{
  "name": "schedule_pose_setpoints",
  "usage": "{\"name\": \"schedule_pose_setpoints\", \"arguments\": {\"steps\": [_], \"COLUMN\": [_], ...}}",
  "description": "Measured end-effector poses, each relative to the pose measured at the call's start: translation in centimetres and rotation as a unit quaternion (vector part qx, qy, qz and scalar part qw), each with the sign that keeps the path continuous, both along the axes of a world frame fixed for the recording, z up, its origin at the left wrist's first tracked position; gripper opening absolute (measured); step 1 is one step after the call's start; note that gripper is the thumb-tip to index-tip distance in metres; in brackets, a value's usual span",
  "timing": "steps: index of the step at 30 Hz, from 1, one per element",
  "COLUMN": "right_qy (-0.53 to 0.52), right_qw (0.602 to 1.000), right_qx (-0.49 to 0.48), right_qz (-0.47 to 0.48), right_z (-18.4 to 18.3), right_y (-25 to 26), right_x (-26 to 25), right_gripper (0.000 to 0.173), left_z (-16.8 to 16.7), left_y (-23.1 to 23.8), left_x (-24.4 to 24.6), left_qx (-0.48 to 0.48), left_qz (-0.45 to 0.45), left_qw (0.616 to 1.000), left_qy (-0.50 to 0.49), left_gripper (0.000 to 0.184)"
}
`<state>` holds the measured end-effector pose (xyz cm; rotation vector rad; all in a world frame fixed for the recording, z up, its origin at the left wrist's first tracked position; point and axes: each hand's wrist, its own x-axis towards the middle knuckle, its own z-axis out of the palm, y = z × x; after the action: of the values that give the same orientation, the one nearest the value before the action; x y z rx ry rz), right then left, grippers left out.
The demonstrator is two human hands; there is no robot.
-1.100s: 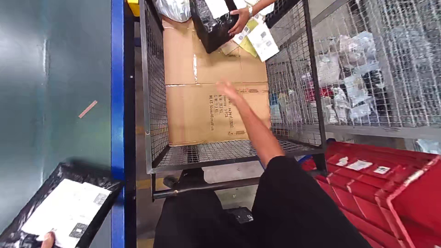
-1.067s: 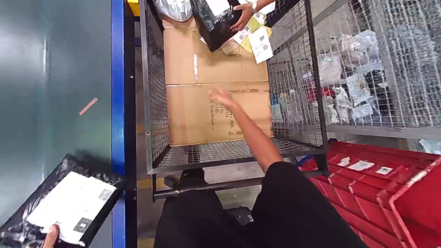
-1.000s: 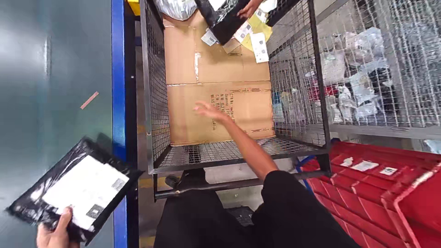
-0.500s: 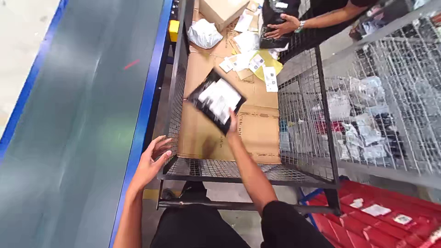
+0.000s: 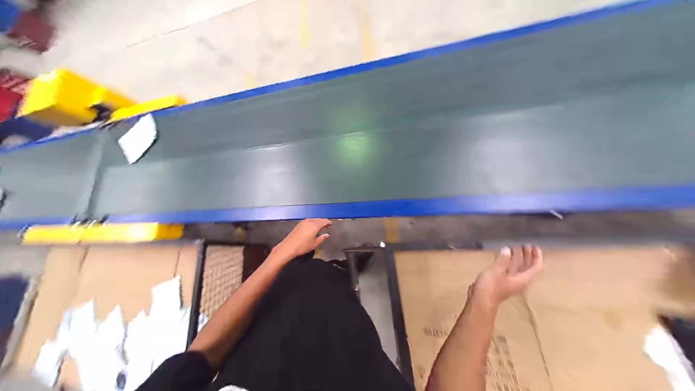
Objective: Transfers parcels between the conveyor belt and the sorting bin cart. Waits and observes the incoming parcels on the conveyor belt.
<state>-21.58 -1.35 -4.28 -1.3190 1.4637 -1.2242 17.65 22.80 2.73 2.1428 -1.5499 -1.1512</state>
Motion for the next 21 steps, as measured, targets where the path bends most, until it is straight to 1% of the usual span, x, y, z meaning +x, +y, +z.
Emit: {"name": "schedule_pose_setpoints", "arguments": {"steps": [2, 4, 6, 8, 10, 12, 14, 16, 19, 21], "right_qy": [0.058, 0.128, 0.189, 0.221, 0.234, 0.232, 0.238, 0.254, 0.261, 0.256], "right_qw": [0.997, 0.982, 0.941, 0.879, 0.827, 0.804, 0.794, 0.788, 0.79, 0.795], "right_qx": [-0.006, -0.016, -0.045, -0.092, -0.143, -0.169, -0.165, -0.153, -0.12, -0.082], "right_qz": [0.04, 0.135, 0.278, 0.412, 0.49, 0.52, 0.534, 0.54, 0.541, 0.544], "right_z": [-0.5, -0.4, 0.1, -0.2, -1.4, -2.4, -2.7, -2.7, -2.3, -1.4], "right_y": [4.4, 8.3, 12.1, 16.0, 19.0, 20.7, 21.2, 21.1, 20.3, 19.6], "right_x": [7.5, 14.0, 20.1, 25.1, 28.4, 30.7, 33.1, 35.8, 41.1, 45.3], "right_gripper": [0.059, 0.054, 0.048, 0.043, 0.04, 0.04, 0.039, 0.038, 0.036, 0.038], "left_z": [-0.1, -0.7, -0.9, -1.0, -1.5, -2.3, -3.1, -3.8, -4.9, -5.6], "left_y": [2.5, 4.0, 5.8, 8.2, 10.9, 13.8, 17.1, 20.5, 24.9, 27.2], "left_x": [2.1, 3.8, 5.7, 8.0, 10.8, 13.5, 16.1, 18.4, 21.3, 22.7], "left_qx": [-0.021, -0.043, -0.069, -0.099, -0.122, -0.136, -0.144, -0.13, -0.121, -0.104], "left_qz": [0.043, 0.073, 0.1, 0.143, 0.204, 0.279, 0.35, 0.403, 0.447, 0.455], "left_qw": [0.999, 0.996, 0.993, 0.985, 0.971, 0.95, 0.924, 0.903, 0.88, 0.875], "left_qy": [-0.011, -0.008, -0.006, -0.012, -0.017, -0.032, -0.053, -0.072, -0.106, -0.127], "left_gripper": [0.036, 0.034, 0.032, 0.031, 0.033, 0.033, 0.033, 0.035, 0.035, 0.037]}}
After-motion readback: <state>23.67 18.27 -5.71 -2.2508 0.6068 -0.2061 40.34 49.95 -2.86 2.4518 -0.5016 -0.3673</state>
